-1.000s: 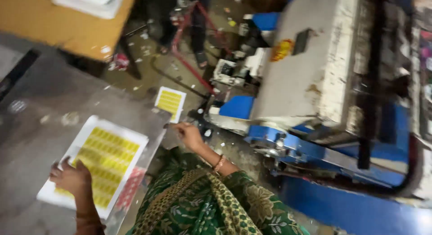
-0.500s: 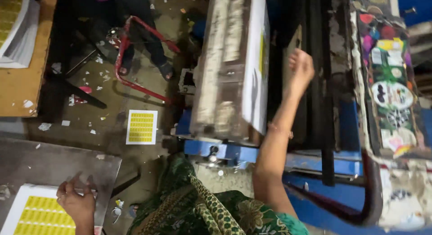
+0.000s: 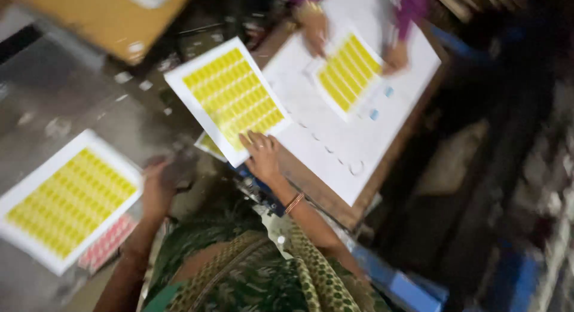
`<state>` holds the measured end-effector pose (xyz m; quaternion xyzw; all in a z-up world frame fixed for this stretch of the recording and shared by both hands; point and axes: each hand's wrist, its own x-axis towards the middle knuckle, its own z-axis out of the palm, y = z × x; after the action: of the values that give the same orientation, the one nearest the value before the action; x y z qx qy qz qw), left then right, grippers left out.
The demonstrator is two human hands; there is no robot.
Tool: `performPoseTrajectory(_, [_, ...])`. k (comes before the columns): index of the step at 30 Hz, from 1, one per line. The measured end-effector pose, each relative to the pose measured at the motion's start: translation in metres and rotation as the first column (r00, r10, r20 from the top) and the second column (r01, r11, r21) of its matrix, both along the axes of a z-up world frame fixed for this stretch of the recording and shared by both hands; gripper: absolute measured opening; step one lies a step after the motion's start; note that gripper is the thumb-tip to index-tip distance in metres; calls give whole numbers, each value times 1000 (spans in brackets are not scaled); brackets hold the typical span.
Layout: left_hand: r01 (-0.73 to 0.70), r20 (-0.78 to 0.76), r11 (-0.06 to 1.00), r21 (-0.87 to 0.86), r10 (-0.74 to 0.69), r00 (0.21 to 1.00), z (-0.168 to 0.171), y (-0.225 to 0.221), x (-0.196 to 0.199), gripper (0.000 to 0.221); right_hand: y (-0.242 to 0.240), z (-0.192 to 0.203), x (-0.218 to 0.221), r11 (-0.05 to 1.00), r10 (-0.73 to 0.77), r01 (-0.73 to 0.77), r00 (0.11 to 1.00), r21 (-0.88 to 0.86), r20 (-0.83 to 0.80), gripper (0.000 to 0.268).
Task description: Placing yellow label sheets onto a printing press and removing them after processing.
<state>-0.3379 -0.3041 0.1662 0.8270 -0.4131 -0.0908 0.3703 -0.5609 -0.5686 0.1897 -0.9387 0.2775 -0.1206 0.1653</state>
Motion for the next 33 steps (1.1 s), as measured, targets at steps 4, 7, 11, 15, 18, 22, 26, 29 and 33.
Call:
performPoseTrajectory(4, [54,-74,997,-49,-58,996,49,-20,-35,54,49,-12,60,984,62,-81,990,156,123,42])
performPoseTrajectory(7, [114,-21,934,-338,-129,991,38,-8,-8,79,122,20,121,921,172,-249,950,300,260,37])
performPoseTrajectory(11, [-534,-288,842,-79,494,820,-96,65,89,36,210,69,175,765,530,-602,790,229,308,53])
performPoseTrajectory(15, [-748,-404,656,99,713,573,-56,196,173,37,241,37,208,702,620,-651,758,290,202,63])
performPoseTrajectory(18, [-728,-364,678,107,708,606,-82,268,206,29,240,-39,207,715,627,-614,775,333,81,70])
performPoseTrajectory(22, [-706,-133,708,19,702,700,-132,297,243,45,261,-6,223,794,533,-492,846,358,-18,83])
performPoseTrajectory(26, [-599,201,800,36,581,788,-160,285,272,56,255,-22,223,933,296,-258,946,250,-130,96])
performPoseTrajectory(29, [-495,191,848,189,463,866,-175,264,280,41,244,-52,216,964,199,-160,964,214,-175,85])
performPoseTrajectory(33, [-456,251,845,280,394,884,-201,256,294,38,238,-49,220,967,138,-88,969,239,-203,82])
